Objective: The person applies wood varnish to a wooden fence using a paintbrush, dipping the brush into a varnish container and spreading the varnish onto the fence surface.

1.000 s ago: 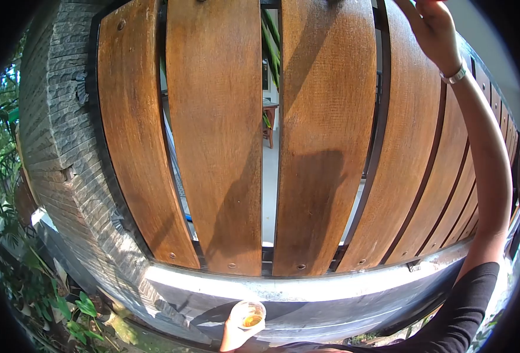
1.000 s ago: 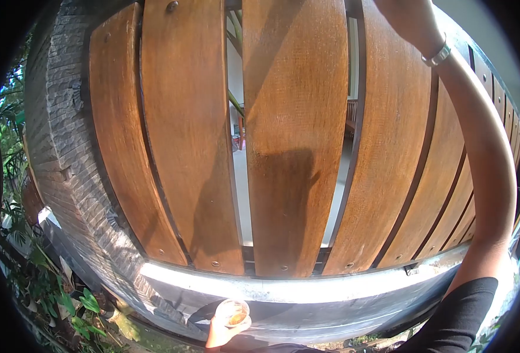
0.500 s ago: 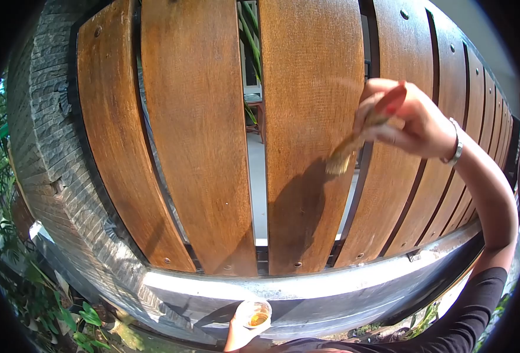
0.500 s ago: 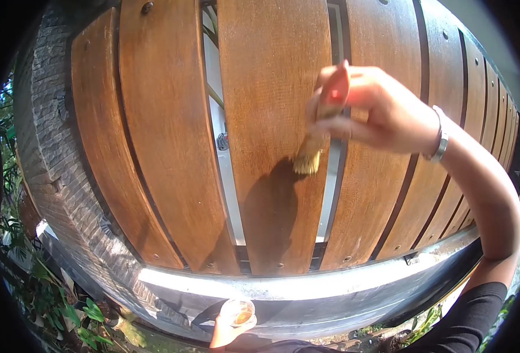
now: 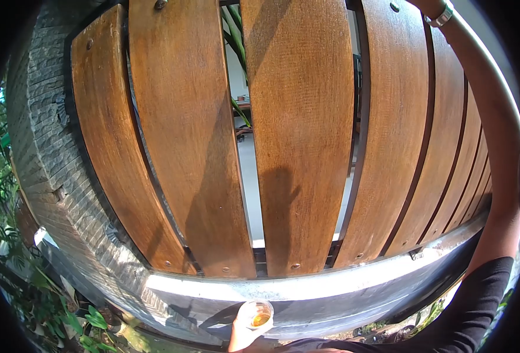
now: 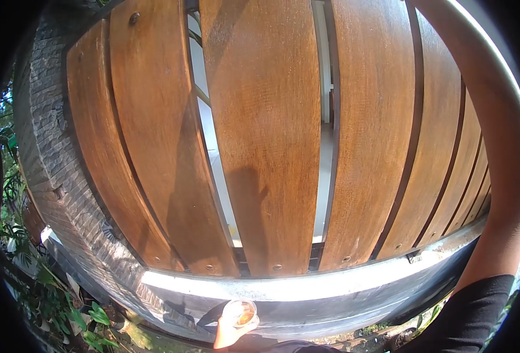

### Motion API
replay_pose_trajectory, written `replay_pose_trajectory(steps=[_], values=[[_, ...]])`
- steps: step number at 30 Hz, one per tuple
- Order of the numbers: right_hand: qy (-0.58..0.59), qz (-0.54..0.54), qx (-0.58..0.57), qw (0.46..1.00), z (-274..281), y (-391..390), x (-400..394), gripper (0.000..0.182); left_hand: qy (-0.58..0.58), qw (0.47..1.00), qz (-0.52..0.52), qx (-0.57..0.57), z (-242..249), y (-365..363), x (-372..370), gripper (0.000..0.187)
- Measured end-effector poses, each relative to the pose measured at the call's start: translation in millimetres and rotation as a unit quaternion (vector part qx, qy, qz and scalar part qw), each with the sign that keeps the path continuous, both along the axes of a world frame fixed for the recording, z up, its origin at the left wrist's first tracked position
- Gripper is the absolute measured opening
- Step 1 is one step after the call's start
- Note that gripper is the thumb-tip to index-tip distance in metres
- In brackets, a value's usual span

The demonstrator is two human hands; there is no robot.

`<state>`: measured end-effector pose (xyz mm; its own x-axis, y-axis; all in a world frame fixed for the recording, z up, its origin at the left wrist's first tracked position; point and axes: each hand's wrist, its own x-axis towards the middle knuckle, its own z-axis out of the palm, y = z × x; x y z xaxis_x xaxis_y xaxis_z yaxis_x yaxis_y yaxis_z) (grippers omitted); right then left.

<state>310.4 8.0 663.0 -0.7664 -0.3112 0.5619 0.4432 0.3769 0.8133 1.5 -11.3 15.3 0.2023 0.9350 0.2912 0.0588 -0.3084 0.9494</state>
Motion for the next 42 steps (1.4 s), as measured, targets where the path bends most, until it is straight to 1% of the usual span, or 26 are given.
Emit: replay_pose_trajectory(steps=[1,2,3,4,5,6,8,11,12,13,14,16,18,20,21,23,24,25,28,29,32,33,34,36,40,42], values=[[-0.027,-0.094,0.047,0.994,-12,-2,3,0.011,0.001,1.0,-0.002,-0.006,2,0,0,0.044],[-0.043,-0.095,0.04,0.994,-24,-1,5,0.009,0.001,1.0,-0.001,-0.005,0,1,-1,0.044],[-0.06,-0.096,0.032,0.993,-36,1,7,0.007,0.032,0.997,0.017,0.064,-4,4,-1,0.044],[-0.069,-0.003,-0.028,0.997,-47,6,7,0.006,0.062,0.989,0.035,0.133,-7,6,-2,0.044],[-0.031,-0.037,-0.062,0.997,-68,2,13,0.007,0.059,0.989,0.037,0.133,-9,6,-3,0.044],[-0.021,-0.069,-0.09,0.993,-85,13,39,0.018,0.053,0.989,0.046,0.129,-12,5,-4,0.045],[-0.062,-0.044,-0.164,0.984,-131,0,11,0.013,0.043,0.99,0.058,0.123,-13,2,-3,0.045],[-0.075,-0.074,-0.367,0.924,-192,-12,-1,0.01,-0.032,0.998,0.039,0.038,-9,-4,-2,0.046],[-0.079,-0.065,-0.422,0.901,-207,-11,-2,0.012,-0.041,0.998,0.035,0.027,-9,-5,-1,0.046],[-0.084,0.002,-0.484,0.871,-222,-1,-6,0.014,-0.049,0.998,0.03,0.016,-9,-5,-1,0.045],[-0.095,-0.012,-0.511,0.854,-231,1,-7,0.014,-0.048,0.998,0.029,0.017,-10,-5,0,0.045],[-0.136,-0.053,-0.458,0.877,-220,4,-6,0.015,-0.04,0.998,0.025,0.029,-12,-2,1,0.044],[-0.107,-0.065,-0.373,0.919,-183,7,4,0.015,-0.053,0.998,0.019,0.009,-13,-2,1,0.043],[-0.026,-0.116,-0.231,0.966,-139,0,10,0.015,-0.071,0.997,0.013,-0.01,-12,-1,2,0.042],[-0.031,-0.107,-0.196,0.974,-110,4,24,0.023,-0.069,0.998,0.009,-0.008,-10,0,2,0.043],[0.045,-0.039,-0.179,0.982,-66,-3,23,0.009,-0.065,0.998,0.004,-0.01,-6,-1,3,0.044],[0.043,0.028,-0.138,0.989,-40,6,31,0.012,-0.05,0.999,0.008,0.007,-2,-1,4,0.045],[0.073,-0.025,-0.067,0.995,-24,-4,30,0.014,-0.033,0.999,0.011,0.025,1,-2,4,0.045],[0.004,-0.019,0.158,0.987,-4,-6,27,0.009,-0.005,0.998,0.035,0.045,1,-3,4,0.045],[-0.038,-0.026,0.153,0.987,-13,-9,21,0.007,-0.003,0.998,0.033,0.044,2,-3,5,0.045],[-0.107,-0.08,0.085,0.987,-70,-6,19,0.002,-0.016,0.999,0.023,0.04,3,-4,5,0.046],[-0.095,-0.182,0.056,0.977,-93,11,58,0.029,-0.023,0.999,0.018,0.032,1,-4,5,0.047],[-0.134,-0.187,0.111,0.967,-124,6,41,0.031,-0.03,0.999,0.013,0.023,-1,-4,5,0.048],[-0.15,-0.091,-0.079,0.981,-183,-5,30,0.032,-0.028,0.999,0.012,0.025,-8,-3,4,0.048],[-0.207,-0.04,-0.176,0.962,-312,-6,22,0.023,-0.045,0.999,-0.014,-0.013,-23,1,4,0.054],[-0.214,-0.024,-0.219,0.952,-364,-6,20,0.025,-0.045,0.998,-0.033,-0.006,-27,3,3,0.068]])
